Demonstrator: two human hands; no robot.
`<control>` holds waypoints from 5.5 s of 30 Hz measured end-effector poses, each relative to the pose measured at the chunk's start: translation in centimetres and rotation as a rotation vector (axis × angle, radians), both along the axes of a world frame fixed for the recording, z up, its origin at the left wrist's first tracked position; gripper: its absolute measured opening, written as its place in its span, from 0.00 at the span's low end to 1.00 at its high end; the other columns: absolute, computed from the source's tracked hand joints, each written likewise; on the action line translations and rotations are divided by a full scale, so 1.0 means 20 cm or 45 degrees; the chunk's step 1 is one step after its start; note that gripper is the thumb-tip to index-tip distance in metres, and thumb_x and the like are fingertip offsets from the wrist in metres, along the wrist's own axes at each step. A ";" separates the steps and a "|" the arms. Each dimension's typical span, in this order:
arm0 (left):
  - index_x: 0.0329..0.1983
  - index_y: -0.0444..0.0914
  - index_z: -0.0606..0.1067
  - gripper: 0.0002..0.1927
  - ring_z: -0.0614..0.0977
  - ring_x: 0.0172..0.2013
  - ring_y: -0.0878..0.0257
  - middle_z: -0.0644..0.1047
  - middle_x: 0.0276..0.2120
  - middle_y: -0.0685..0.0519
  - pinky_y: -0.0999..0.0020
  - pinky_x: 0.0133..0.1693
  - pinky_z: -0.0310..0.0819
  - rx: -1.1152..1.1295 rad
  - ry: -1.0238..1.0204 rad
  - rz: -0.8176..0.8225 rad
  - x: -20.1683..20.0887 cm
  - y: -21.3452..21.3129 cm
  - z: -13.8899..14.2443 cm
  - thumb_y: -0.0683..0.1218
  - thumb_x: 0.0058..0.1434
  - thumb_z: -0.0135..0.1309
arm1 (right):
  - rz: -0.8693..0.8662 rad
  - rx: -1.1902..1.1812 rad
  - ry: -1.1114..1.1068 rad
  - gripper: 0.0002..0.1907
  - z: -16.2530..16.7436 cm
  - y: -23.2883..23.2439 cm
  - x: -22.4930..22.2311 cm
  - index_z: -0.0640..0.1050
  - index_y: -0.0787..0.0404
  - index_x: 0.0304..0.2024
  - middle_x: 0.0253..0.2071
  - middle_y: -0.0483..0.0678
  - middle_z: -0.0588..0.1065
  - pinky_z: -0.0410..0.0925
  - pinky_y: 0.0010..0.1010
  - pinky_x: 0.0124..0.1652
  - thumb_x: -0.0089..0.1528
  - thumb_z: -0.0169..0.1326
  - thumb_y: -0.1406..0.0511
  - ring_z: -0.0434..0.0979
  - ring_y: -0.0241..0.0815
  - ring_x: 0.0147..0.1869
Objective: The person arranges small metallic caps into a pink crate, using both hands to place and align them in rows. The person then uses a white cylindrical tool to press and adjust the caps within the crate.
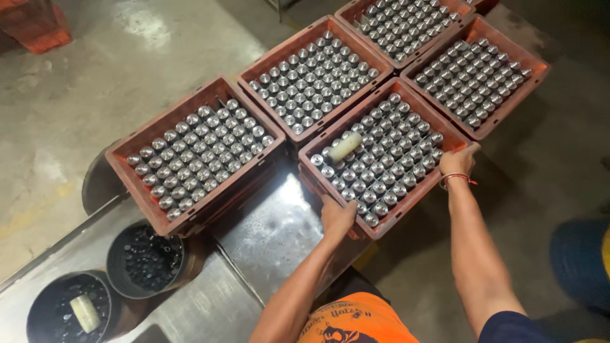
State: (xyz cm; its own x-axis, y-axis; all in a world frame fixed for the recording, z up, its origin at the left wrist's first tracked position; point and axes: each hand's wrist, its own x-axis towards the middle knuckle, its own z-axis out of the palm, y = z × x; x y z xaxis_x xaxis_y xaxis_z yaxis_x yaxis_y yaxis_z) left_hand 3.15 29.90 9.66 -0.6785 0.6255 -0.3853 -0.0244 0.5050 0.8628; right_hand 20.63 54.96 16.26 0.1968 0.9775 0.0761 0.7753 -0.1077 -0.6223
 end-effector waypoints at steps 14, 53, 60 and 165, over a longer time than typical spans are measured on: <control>0.53 0.32 0.68 0.32 0.84 0.44 0.38 0.81 0.41 0.35 0.51 0.48 0.78 -0.042 0.014 0.130 -0.23 -1.06 0.04 0.51 0.47 0.61 | 0.130 -0.076 -0.053 0.43 -0.32 -0.95 0.00 0.49 0.73 0.70 0.53 0.81 0.72 0.67 0.58 0.55 0.66 0.57 0.58 0.74 0.79 0.56; 0.69 0.34 0.66 0.37 0.80 0.48 0.32 0.78 0.48 0.31 0.42 0.48 0.75 -0.415 0.578 0.527 -0.33 -1.59 -0.17 0.57 0.60 0.53 | 0.719 0.457 -1.039 0.38 0.07 0.51 -0.29 0.82 0.65 0.47 0.56 0.71 0.73 0.72 0.53 0.41 0.62 0.54 0.38 0.79 0.67 0.46; 0.70 0.32 0.63 0.39 0.79 0.50 0.31 0.76 0.51 0.29 0.43 0.48 0.74 -0.246 0.705 0.525 -0.32 -1.59 -0.21 0.54 0.58 0.56 | 0.705 0.247 -1.019 0.37 0.07 0.57 -0.44 0.85 0.65 0.40 0.40 0.65 0.81 0.73 0.52 0.42 0.71 0.42 0.40 0.82 0.65 0.44; 0.42 0.40 0.74 0.13 0.77 0.23 0.61 0.75 0.28 0.52 0.73 0.19 0.65 1.159 -0.716 1.405 -1.32 -2.40 0.16 0.53 0.73 0.46 | 2.233 0.297 0.395 0.25 -0.02 -3.01 -2.01 0.73 0.65 0.61 0.48 0.66 0.76 0.69 0.52 0.50 0.65 0.58 0.59 0.76 0.69 0.51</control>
State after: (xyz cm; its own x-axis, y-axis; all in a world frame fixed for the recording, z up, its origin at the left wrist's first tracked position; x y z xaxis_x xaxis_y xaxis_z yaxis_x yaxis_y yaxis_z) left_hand -23.35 -18.18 12.79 -0.8500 0.0836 -0.5202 -0.4384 -0.6598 0.6103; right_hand -19.50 -5.27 15.81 -0.9186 0.0159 0.3948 -0.2593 0.7297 -0.6327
